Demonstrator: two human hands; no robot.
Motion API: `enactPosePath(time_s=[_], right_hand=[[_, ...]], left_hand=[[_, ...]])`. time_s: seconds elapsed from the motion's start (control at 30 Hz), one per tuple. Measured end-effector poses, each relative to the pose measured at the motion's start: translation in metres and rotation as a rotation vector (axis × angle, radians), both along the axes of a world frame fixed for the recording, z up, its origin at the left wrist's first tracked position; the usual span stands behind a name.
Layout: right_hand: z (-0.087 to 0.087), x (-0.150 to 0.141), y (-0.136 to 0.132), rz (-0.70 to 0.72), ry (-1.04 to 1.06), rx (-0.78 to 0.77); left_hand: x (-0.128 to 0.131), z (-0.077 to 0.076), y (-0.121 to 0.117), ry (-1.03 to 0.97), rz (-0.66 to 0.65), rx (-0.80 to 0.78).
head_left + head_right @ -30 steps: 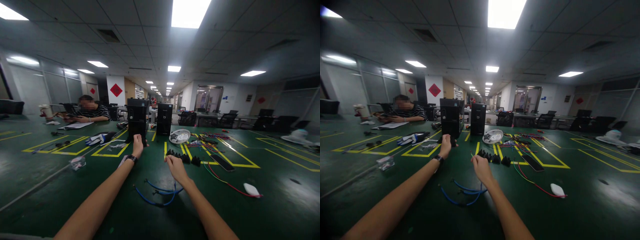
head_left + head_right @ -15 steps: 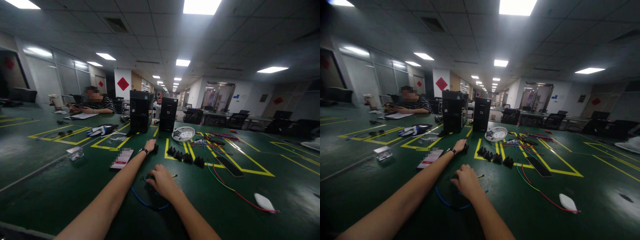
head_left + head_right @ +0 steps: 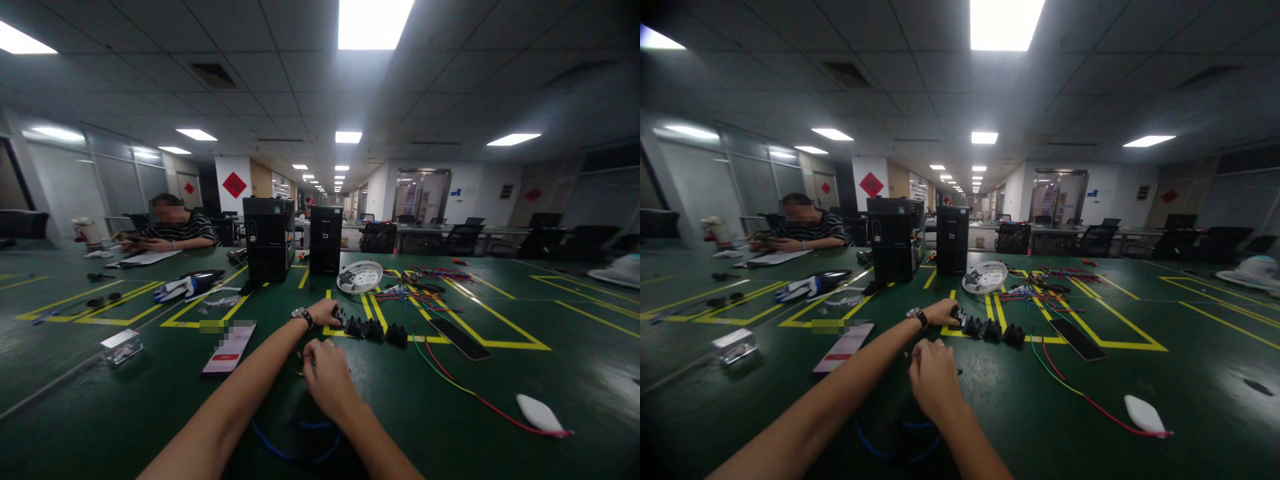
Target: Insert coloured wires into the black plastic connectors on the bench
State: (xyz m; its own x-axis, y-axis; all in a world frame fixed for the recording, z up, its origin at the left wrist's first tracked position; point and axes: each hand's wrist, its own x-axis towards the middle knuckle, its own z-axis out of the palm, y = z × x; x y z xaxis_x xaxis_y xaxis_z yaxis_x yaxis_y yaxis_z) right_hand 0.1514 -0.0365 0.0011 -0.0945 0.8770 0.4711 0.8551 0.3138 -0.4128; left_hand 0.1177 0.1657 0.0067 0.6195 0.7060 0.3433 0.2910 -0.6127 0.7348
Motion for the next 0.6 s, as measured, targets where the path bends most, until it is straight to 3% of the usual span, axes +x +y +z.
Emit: enactPosePath(time_s=[0.13,0.27,0.4,0.6], right_hand=[[0.006,0.019,0.014,-0.100,0.273,0.053],[0.004,0.025,0.022,-0.068,0.499,0.062],[0.001,0.019,0.019,0.045,0.484,0.079],[0.000,0.005,0.008,0.098,0.353,0.111]], left_hand=[[-0.028,0.003,-0.025,-0.082,0.053,-0.006],[-0.061,0.006,-0.073,-0.493,0.083,-0.328],[-0.085,0.005,-0.119,-0.751,0.038,-0.624],[-0.105,-0.005,-0.145,-0.793,0.121,-0.651]])
